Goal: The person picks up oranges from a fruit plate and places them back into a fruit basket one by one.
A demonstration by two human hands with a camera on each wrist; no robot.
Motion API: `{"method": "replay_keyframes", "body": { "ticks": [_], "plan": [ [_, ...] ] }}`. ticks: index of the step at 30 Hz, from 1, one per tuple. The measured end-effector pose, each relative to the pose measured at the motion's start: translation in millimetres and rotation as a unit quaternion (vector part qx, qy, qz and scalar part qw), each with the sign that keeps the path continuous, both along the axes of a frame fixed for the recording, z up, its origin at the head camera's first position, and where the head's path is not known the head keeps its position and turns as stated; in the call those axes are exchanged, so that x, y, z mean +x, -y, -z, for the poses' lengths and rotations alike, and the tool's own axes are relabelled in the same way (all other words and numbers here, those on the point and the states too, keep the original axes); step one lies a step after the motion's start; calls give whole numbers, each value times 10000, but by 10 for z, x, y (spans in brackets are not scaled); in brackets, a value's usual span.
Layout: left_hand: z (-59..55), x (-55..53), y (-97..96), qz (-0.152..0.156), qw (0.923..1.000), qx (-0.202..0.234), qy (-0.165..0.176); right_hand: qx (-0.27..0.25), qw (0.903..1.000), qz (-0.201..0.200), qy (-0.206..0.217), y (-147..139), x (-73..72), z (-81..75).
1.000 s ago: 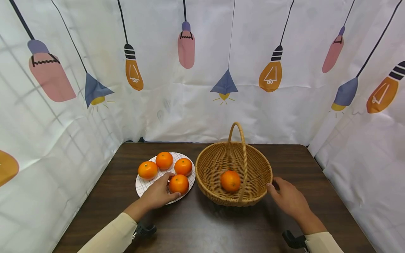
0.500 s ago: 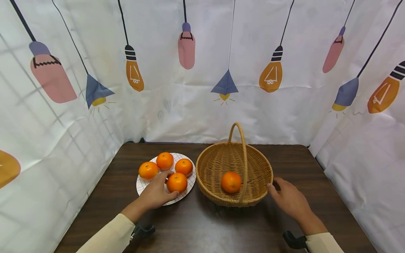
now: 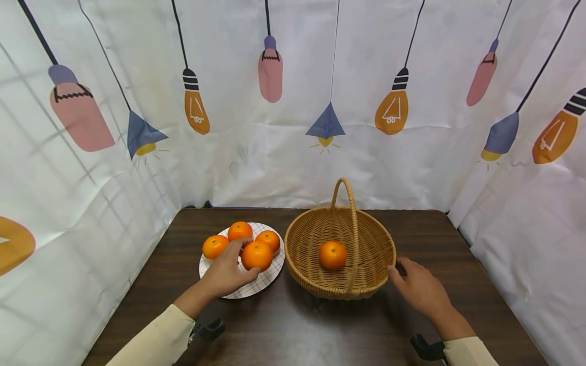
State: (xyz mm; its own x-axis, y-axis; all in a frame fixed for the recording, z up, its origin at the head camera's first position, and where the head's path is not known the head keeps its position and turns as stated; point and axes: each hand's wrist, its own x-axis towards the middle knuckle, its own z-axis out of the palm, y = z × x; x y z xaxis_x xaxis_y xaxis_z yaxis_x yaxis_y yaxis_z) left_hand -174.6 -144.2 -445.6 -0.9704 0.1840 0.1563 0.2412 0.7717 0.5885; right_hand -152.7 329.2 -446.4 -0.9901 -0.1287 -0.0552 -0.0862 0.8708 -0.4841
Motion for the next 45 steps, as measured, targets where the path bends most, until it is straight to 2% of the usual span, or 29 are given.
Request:
{"method": "replay_keyframes", "body": {
  "ticks": [7, 21, 45],
  "plan": [
    [-135, -42, -81, 56, 9999, 138, -57, -22, 10000, 3, 21, -1, 2, 0],
    [-323, -118, -219, 252, 9989, 274, -291, -81, 10000, -6, -22, -1, 5, 6],
    [-440, -277, -537, 625, 9968, 137, -471, -55, 10000, 14, 14, 8, 3, -8]
  ]
}}
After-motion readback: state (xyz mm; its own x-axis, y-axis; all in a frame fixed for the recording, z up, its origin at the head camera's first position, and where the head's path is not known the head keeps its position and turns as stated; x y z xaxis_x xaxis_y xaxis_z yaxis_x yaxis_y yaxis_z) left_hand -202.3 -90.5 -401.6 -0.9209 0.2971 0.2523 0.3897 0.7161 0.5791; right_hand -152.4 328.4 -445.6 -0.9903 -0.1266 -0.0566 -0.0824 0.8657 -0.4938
